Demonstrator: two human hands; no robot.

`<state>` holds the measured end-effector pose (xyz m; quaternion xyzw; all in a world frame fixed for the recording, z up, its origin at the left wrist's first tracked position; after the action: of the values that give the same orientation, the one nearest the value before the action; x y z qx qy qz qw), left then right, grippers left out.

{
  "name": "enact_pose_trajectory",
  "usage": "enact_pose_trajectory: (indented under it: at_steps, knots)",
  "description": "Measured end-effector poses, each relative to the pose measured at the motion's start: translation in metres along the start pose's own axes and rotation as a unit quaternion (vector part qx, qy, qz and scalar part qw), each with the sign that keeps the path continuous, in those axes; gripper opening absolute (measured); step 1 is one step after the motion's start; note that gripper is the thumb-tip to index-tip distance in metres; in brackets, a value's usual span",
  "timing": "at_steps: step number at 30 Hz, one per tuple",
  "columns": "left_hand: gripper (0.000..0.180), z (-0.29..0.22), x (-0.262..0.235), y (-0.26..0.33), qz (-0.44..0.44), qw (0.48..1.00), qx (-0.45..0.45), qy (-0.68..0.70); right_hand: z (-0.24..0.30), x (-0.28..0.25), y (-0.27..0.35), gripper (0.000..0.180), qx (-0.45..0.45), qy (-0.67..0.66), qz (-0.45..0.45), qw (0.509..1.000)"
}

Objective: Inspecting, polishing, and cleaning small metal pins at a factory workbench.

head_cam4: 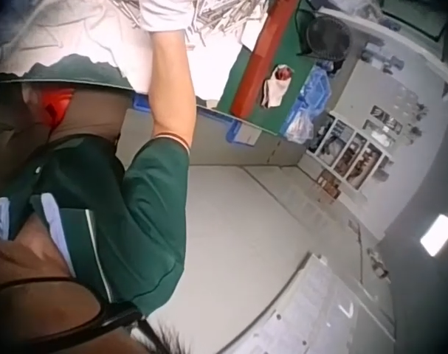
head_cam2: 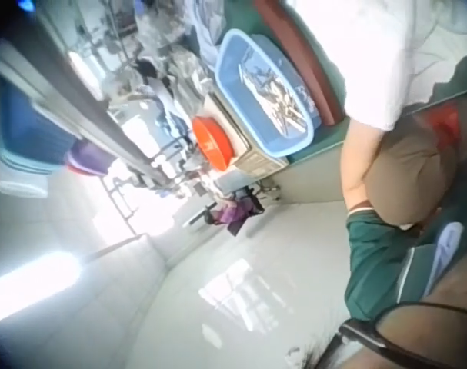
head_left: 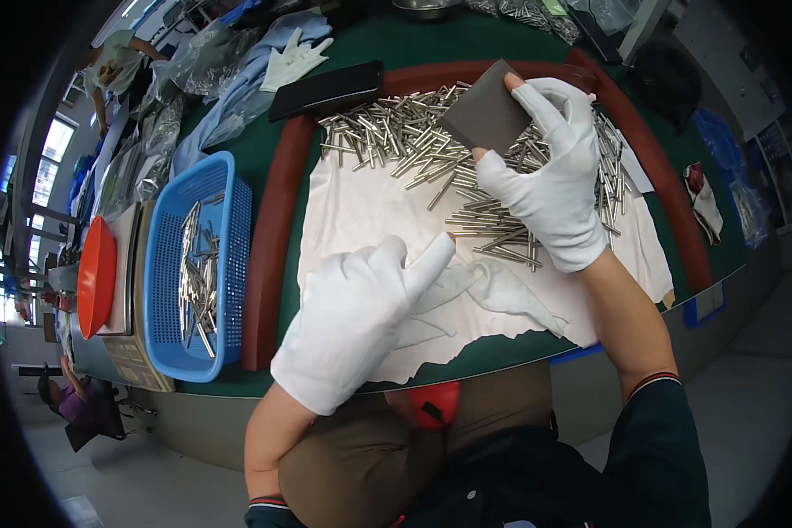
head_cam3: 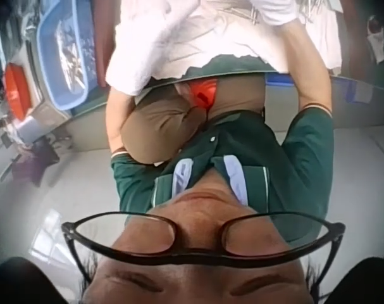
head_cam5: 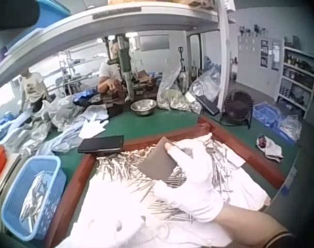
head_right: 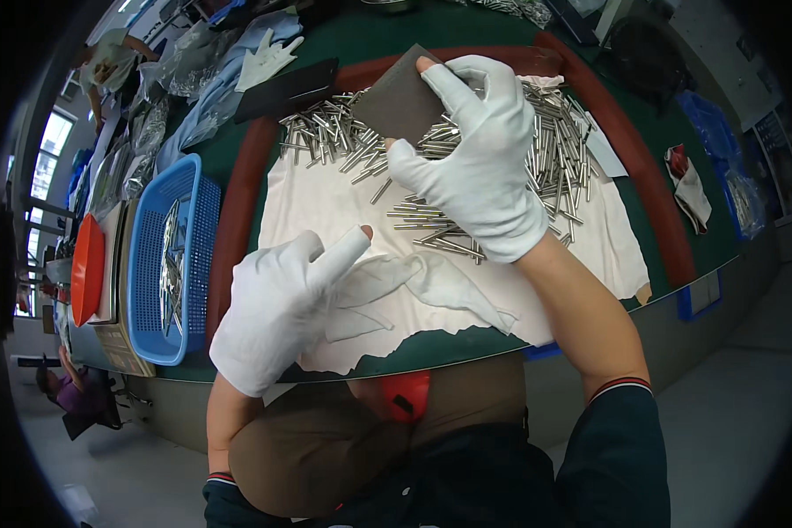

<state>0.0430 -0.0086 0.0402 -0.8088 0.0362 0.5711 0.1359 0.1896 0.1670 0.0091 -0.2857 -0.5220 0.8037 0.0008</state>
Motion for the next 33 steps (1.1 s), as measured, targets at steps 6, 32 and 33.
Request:
enact_pose_trajectory:
  at_steps: [6, 32, 33]
  knots:
    - [0.039, -0.011, 0.019, -0.006, 0.114, 0.964, 0.045, -0.236, 0.002, -0.008, 0.0, 0.065, 0.027, -0.012, 0.021, 0.999]
    - [0.076, 0.059, 0.037, 0.029, -0.133, 0.509, -0.236, 0.817, 0.002, -0.003, -0.003, 0.062, -0.004, -0.003, -0.019, 1.0]
    - [0.076, 0.059, 0.036, 0.029, -0.135, 0.509, -0.237, 0.817, 0.002, -0.003, -0.003, 0.062, -0.005, -0.006, -0.019, 1.0]
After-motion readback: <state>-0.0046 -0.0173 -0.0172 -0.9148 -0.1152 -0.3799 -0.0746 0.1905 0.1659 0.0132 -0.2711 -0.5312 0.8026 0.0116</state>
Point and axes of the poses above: each hand's wrist, its own y-axis away from the middle knuckle, its own x-axis out of the palm, z = x × y, the point moved 1 cm from there along -y, towards the middle knuckle, and after that the axes turned 8 degrees about y, right-handed, at the moved point
